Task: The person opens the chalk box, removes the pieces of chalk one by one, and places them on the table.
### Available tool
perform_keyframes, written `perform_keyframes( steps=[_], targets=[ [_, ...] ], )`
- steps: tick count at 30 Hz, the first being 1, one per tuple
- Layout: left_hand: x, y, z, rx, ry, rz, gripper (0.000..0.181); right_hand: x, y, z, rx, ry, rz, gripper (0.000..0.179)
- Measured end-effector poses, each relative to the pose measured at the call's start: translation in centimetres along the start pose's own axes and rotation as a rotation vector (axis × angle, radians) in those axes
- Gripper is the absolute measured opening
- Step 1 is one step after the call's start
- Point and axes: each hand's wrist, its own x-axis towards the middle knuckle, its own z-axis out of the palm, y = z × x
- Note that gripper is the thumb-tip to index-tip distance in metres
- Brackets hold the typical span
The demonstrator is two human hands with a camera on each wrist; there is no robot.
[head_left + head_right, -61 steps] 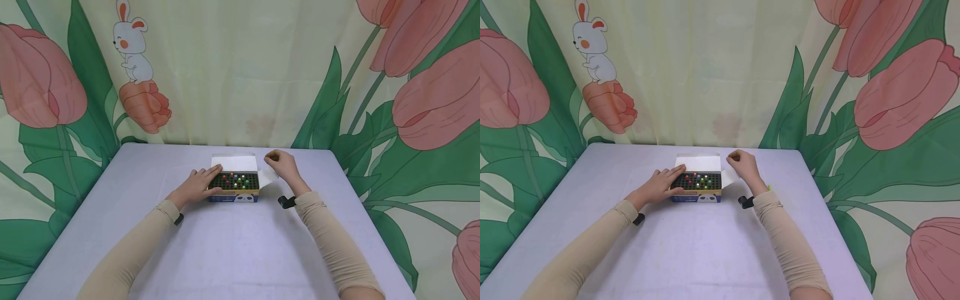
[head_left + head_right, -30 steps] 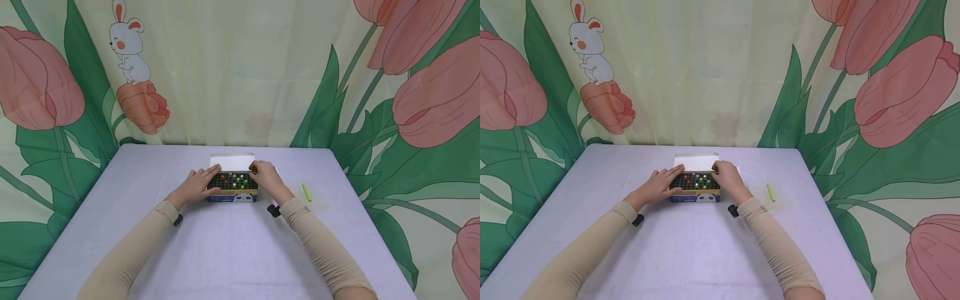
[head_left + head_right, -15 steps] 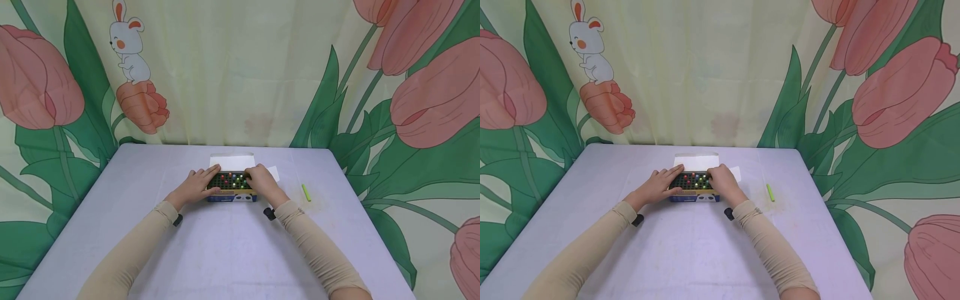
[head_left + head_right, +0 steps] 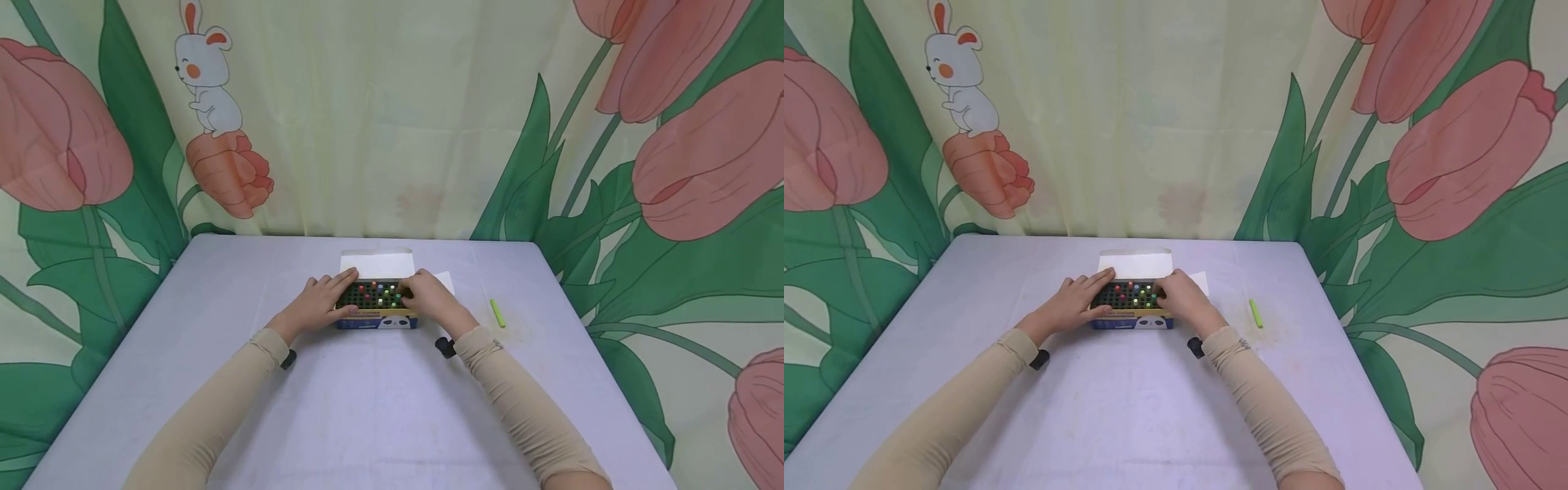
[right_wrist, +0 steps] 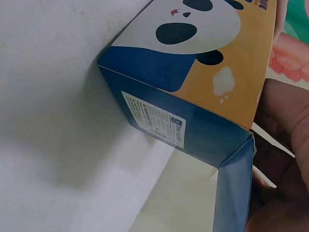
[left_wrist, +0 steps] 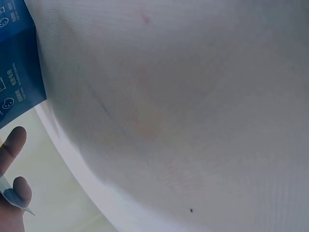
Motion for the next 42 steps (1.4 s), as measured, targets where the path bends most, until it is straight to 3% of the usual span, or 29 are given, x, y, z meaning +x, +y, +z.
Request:
perform_keyframes(
  steps=[27,42],
  targets=[
    [0.1,0.1,-0.1,-0.004,-0.01,-0.008,0.086,0.0,1.2,-0.1,0.058,0.007,-0.054,0.021],
    [0.0,0.1,0.0,-0.011,-0.011,-0.016,0.086,0.1,1.4,-0.1,0.08,0.009,-0.042,0.026]
  ],
)
